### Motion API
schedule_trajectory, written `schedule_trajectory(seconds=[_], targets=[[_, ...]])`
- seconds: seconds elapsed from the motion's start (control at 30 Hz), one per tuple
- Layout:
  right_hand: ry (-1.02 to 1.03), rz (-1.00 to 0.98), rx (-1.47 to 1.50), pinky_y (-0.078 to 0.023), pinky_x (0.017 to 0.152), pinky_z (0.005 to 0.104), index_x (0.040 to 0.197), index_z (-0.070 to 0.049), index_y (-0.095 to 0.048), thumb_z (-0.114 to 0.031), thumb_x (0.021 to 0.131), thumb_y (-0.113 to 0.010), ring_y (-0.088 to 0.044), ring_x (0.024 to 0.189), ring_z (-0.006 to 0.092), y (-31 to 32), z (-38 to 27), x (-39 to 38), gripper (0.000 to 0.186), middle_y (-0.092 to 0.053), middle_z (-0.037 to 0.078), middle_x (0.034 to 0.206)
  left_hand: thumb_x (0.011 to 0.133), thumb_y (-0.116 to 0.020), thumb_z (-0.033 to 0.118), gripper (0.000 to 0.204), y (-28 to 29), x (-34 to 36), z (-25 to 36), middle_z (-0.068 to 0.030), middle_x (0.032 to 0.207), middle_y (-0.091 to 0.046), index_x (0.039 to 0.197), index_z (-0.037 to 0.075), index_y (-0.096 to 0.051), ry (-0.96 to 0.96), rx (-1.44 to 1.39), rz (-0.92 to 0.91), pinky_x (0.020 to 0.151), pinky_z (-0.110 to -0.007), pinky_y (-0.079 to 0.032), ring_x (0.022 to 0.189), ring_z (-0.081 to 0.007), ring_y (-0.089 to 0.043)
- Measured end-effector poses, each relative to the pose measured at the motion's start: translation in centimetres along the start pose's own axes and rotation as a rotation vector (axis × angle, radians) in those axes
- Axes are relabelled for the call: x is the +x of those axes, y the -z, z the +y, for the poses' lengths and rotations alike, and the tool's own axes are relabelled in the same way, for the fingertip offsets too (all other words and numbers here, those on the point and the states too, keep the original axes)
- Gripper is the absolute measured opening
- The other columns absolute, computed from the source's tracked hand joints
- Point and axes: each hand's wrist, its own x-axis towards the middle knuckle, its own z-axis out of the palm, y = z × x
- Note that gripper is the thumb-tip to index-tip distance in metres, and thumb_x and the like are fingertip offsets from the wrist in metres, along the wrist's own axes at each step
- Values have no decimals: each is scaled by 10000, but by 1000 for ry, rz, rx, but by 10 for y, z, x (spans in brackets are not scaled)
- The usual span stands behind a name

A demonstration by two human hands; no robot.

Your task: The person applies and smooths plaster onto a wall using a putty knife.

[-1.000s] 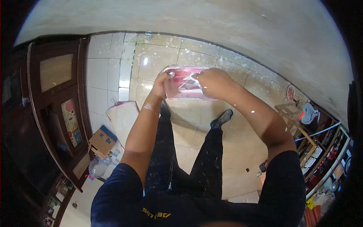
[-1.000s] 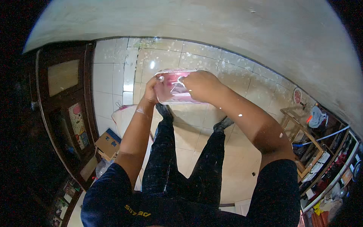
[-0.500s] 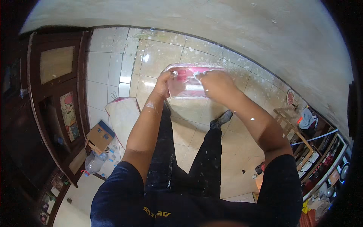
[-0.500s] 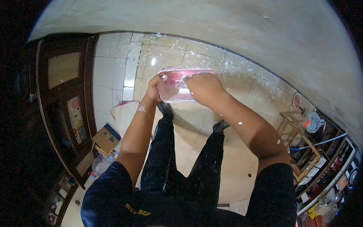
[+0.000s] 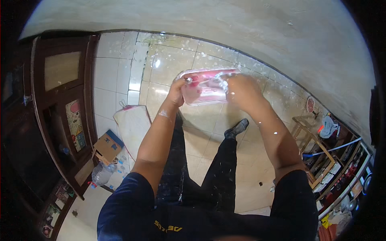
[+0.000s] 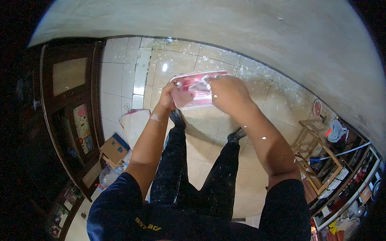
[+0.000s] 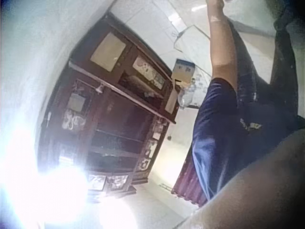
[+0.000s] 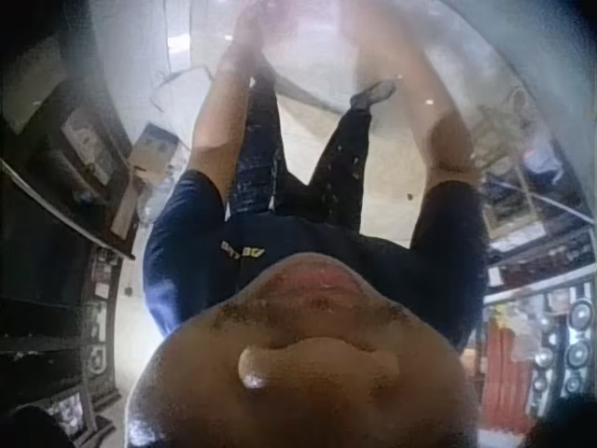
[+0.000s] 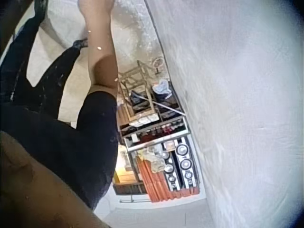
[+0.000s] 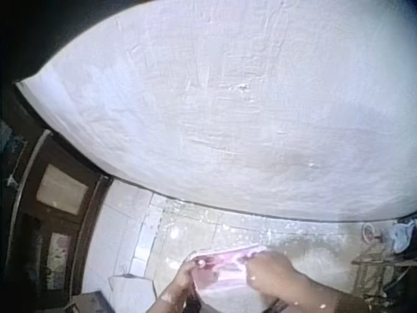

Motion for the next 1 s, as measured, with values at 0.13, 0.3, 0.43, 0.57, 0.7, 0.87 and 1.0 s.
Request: schedule_trajectory(seconds=[0.13,0.3,0.43,0.57,0.7,0.87,1.0], targets=[[114,-51,-58,-495,686,429,993,-89,-618,-98,781,-505,-624,789,308,-38,6,9,241,-639,151,834,691,-564,331,541,-10,5,1,-155,1099,-513,1135,35,-475,3,24,-3,781,-519,-486,955,-312,-540],[128,-53,141,-494,709,395,955,-74,-631,-73,743,-573,-619,803,315,-44,21,8,220,-636,169,854,708,-530,324,528,-2,12,-11,-145,1095,-522,1149,37,-484,-50,105,69,818,-499,-469,959,-293,-532],[-266,229,756,-482,729,289,1023,-38,-607,-59,758,-629,-615,759,212,-34,54,-6,267,-647,147,870,731,-518,358,537,13,15,-6,-135,1111,-527,1159,36,-479,-125,-14,86,898,-454,-427,1030,-291,-504],[-277,593,1628,-496,694,269,1074,9,-555,-9,834,-567,-595,803,154,-84,97,-3,241,-608,46,964,726,-507,314,518,9,22,4,-139,1112,-523,1162,38,-471,-152,29,208,912,-452,-417,1028,-299,-502],[-542,664,2138,-504,666,303,1012,-58,-554,7,825,-559,-581,755,157,-116,121,15,199,-578,47,874,735,-497,305,523,8,23,15,-142,1124,-519,1186,42,-462,-191,6,184,928,-437,-407,1041,-301,-502],[-408,715,2689,-492,777,357,993,-88,-492,-15,838,-501,-561,848,238,-143,147,30,172,-540,78,922,753,-492,335,538,14,18,17,-143,1139,-514,1214,59,-455,-203,-75,161,946,-434,-395,1051,-303,-501],[-416,798,2525,-421,945,419,1078,-83,-474,-101,891,-427,-510,1064,288,-137,158,29,193,-526,137,1110,756,-495,347,547,17,7,8,-139,1146,-509,1224,67,-448,-166,-57,223,949,-438,-393,1064,-303,-492]])
